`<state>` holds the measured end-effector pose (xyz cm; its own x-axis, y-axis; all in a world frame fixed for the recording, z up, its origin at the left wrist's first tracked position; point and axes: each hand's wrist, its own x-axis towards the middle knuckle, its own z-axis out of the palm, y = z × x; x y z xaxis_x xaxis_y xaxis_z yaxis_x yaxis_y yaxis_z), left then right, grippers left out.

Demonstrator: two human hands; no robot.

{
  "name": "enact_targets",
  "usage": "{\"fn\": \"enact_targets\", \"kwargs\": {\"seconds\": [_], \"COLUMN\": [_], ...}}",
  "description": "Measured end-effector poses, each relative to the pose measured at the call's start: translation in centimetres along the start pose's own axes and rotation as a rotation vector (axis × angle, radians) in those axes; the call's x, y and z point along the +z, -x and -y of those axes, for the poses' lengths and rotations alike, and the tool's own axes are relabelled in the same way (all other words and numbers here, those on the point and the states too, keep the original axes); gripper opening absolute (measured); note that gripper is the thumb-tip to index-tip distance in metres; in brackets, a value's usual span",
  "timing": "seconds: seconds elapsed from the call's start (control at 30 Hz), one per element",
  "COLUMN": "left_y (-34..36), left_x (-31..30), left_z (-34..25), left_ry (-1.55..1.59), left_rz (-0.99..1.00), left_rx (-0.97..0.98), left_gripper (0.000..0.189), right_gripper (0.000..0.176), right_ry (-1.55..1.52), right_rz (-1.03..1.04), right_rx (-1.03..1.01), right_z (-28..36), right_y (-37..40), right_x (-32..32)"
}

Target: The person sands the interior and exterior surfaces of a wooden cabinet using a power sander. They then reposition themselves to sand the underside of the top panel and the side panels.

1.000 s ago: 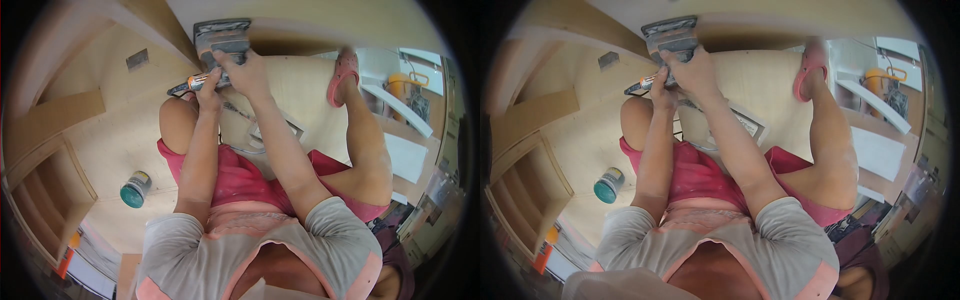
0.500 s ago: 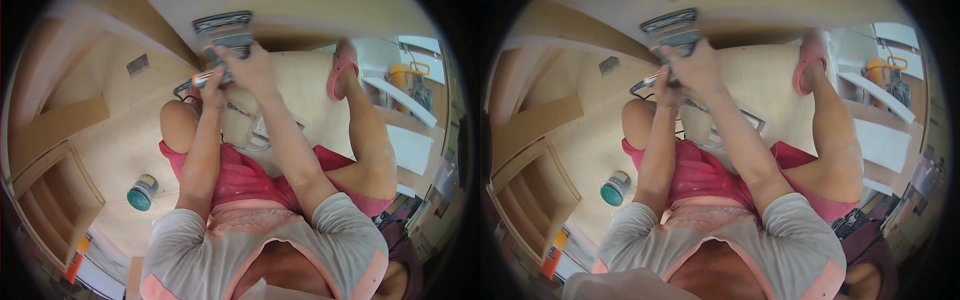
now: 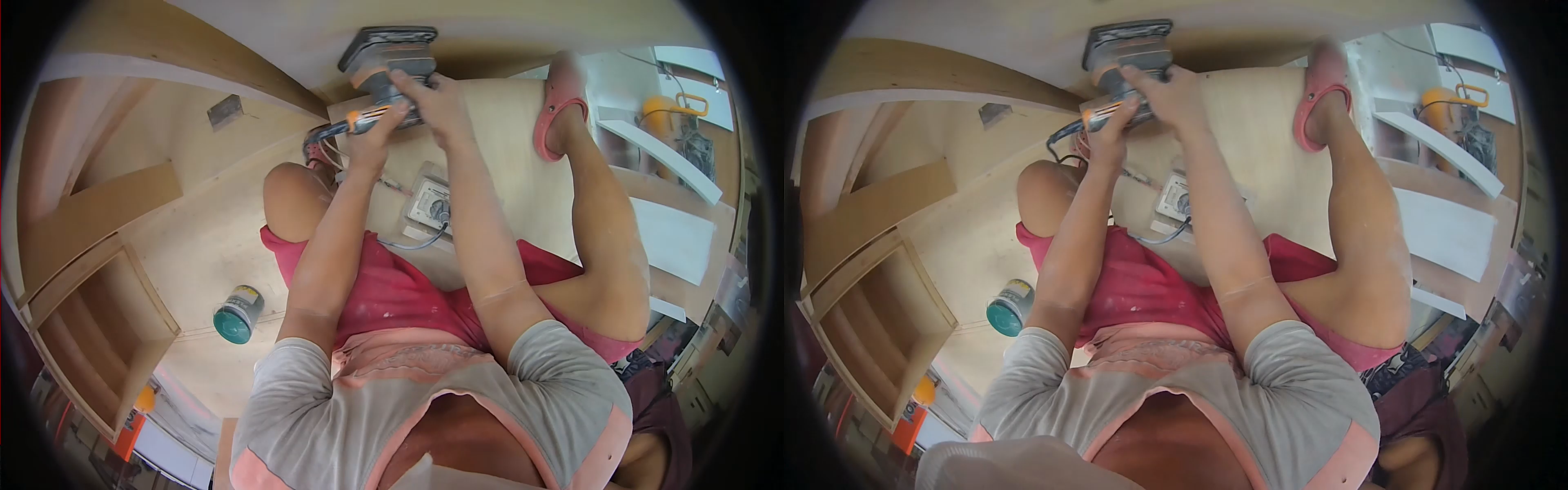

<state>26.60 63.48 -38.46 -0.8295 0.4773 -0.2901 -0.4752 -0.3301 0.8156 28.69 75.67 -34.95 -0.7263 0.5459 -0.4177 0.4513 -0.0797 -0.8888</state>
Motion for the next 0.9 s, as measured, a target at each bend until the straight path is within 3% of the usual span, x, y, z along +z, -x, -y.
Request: {"fn": "enact_targets", "kwargs": {"seconds": [0.03,0.1,0.17,0.27,0.33,0.4,0.53,0.6,0.63,0.7,0.87,0.9], "left_y": [0.0,0.0,0.0,0.0,0.3,0.9,0.7,1.0,1.0,1.0,2.0,2.2], "left_x": [1.1,2.9,3.3,1.4,-0.9,-3.6,-7.3,-5.8,-5.0,-2.9,0.6,0.5], "left_z": [-0.2,-0.7,-1.2,-1.9,-3.3,-3.9,-4.1,-4.2,-4.3,-4.1,-6.5,-7.0], "left_ry": [-0.009,-0.191,-0.210,-0.344,-0.245,-0.038,0.136,-0.010,-0.172,-0.203,-0.248,-0.232], "left_rz": [0.003,0.007,0.020,-0.041,-0.086,-0.031,-0.063,-0.118,-0.174,-0.186,-0.201,-0.220], "left_rx": [0.000,-0.114,-0.114,-0.115,-0.083,0.043,0.100,0.098,0.103,0.133,0.199,0.213], "left_gripper": [0.026,0.031,0.036,0.036,0.034,0.033,0.032,0.030,0.028,0.028,0.024,0.022], "right_gripper": [0.050,0.049,0.045,0.050,0.054,0.058,0.060,0.059,0.059,0.058,0.060,0.067], "right_ry": [-0.009,-0.400,-0.463,-0.467,-0.098,0.036,0.111,0.005,0.017,-0.058,-0.189,-0.058], "right_rz": [-0.001,0.004,-0.020,-0.048,-0.070,-0.066,-0.107,0.061,0.075,-0.014,-0.080,-0.056], "right_rx": [-0.001,0.010,0.019,0.028,-0.025,-0.174,-0.240,-0.136,-0.142,-0.006,-0.103,-0.141], "right_z": [-0.6,-1.8,-2.2,-1.4,1.5,2.7,2.3,1.5,1.0,0.5,2.9,5.1], "right_y": [-0.5,-1.4,-1.6,-0.6,1.2,2.3,3.0,2.2,1.9,1.6,2.7,4.3], "right_x": [-1.0,-2.5,-2.6,-1.1,0.5,3.2,6.3,5.9,5.6,4.4,3.4,3.3]}}
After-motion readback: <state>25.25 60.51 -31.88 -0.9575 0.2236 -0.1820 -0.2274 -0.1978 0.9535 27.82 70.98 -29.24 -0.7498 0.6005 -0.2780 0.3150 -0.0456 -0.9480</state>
